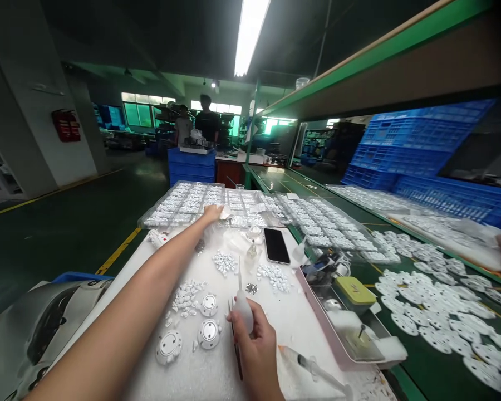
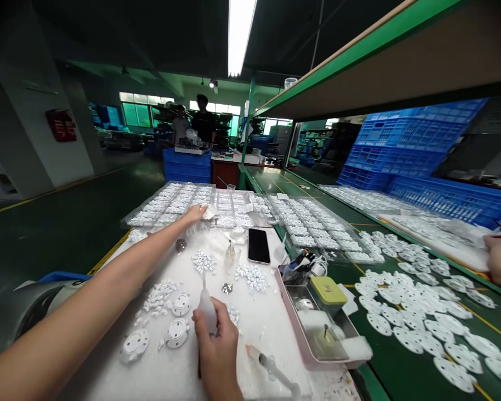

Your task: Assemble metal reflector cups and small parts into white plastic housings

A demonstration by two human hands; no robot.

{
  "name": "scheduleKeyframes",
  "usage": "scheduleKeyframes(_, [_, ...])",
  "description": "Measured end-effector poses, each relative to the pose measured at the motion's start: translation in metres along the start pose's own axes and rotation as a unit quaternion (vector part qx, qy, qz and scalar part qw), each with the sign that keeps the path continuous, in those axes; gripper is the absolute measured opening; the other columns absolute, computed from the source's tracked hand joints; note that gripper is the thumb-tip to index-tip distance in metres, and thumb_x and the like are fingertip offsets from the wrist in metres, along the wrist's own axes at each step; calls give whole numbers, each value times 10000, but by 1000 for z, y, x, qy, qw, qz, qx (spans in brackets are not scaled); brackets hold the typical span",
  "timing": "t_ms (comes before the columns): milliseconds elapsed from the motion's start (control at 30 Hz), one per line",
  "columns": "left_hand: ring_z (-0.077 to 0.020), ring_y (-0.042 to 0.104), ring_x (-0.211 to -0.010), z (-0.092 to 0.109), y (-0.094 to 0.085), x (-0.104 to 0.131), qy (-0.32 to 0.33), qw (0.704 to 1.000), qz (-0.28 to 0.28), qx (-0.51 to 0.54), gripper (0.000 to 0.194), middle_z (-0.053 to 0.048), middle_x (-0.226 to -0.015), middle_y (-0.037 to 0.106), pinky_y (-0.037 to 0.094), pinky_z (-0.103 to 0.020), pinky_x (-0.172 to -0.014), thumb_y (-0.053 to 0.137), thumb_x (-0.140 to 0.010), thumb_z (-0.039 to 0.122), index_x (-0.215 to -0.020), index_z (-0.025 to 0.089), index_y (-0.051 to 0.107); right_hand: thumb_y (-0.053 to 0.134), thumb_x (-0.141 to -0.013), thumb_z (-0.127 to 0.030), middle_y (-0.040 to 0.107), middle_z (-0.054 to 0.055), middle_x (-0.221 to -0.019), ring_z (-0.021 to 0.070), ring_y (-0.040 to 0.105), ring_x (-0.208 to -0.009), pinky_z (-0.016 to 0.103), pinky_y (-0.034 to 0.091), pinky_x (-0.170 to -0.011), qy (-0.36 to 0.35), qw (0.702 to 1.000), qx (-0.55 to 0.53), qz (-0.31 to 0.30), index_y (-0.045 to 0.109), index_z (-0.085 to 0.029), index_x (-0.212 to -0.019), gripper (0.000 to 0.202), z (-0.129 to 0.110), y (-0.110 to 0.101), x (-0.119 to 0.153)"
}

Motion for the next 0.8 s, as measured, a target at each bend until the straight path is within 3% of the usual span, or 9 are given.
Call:
scheduleKeyframes(200, [-239, 628, -1083, -4, -38, -15, -23, 978, 114, 175, 372, -108, -1274, 604, 555, -457, -902, 606, -945, 351, -1266, 167, 576, 639, -819, -594, 688, 39, -797, 185, 602, -703, 271, 477, -637, -1, 1000, -20, -5, 678, -186, -1009, 452, -3, 2, -2])
scheduleKeyframes(367, [-229, 636, -1056, 28, -61, -6, 7, 959, 94, 265, 363, -104, -1254, 610, 565, -438, -875, 604, -947, 346, -1258, 162, 576, 638, -826, -591, 690, 45, -827, 206, 644, -760, 278, 508, -663, 19, 998, -55, -1, 633, -187, -1119, 499, -2, 0, 1])
scheduleKeyframes(500, [-167, 655, -922, 57, -69, 35, 60, 961, -24, 269, 237, -95, -1103, 670, 545, -307, -795, 606, -945, 268, -1131, 124, 637, 670, -817, -549, 711, 69, -933, 213, 678, -810, 280, 534, -678, 9, 996, -92, 20, 578, -205, -1166, 498, -7, -3, 4])
scheduleKeyframes(567, [-159, 655, -829, 62, -68, 70, 70, 963, -107, 239, 192, -93, -982, 690, 516, -266, -719, 671, -898, 267, -1016, 116, 675, 693, -796, -539, 712, 83, -980, 216, 677, -826, 272, 527, -655, 0, 996, -88, 23, 615, -208, -1088, 448, -10, -3, 4])
scheduleKeyframes(667, [-190, 647, -745, 63, -67, 135, 80, 954, -231, 176, 276, -77, -869, 687, 486, -283, -624, 740, -828, 385, -916, 131, 676, 702, -786, -542, 693, 63, -931, 194, 639, -757, 263, 495, -606, -4, 994, -90, 65, 657, -210, -1004, 399, -11, -7, 6])
scheduleKeyframes(700, [-190, 637, -746, 63, -67, 158, 94, 946, -276, 142, 294, -69, -881, 685, 467, -280, -617, 731, -831, 416, -930, 146, 670, 703, -786, -540, 681, 52, -892, 186, 621, -732, 263, 484, -598, -7, 992, -99, 77, 662, -209, -990, 391, -11, -8, 7])
scheduleKeyframes(733, [-174, 613, -754, 68, -65, 183, 151, 929, -333, 58, 293, -52, -910, 670, 457, -274, -631, 648, -889, 452, -972, 171, 646, 704, -788, -537, 667, 41, -850, 179, 605, -710, 263, 474, -592, -12, 990, -110, 84, 662, -208, -980, 384, -10, -9, 8])
scheduleKeyframes(800, [-183, 609, -823, 69, -63, 229, 227, 872, -422, -101, 279, -55, -991, 672, 465, -288, -691, 496, -979, 436, -1077, 203, 615, 698, -799, -530, 630, 21, -759, 164, 572, -656, 259, 446, -570, -32, 987, -140, 79, 654, -199, -973, 376, -10, -9, 10])
Point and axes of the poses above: each hand's wrist, its own x-axis away from the middle knuckle, its own y-axis out of the palm, z = x × y, the point moved 7 cm from there along -x, towards the middle knuckle
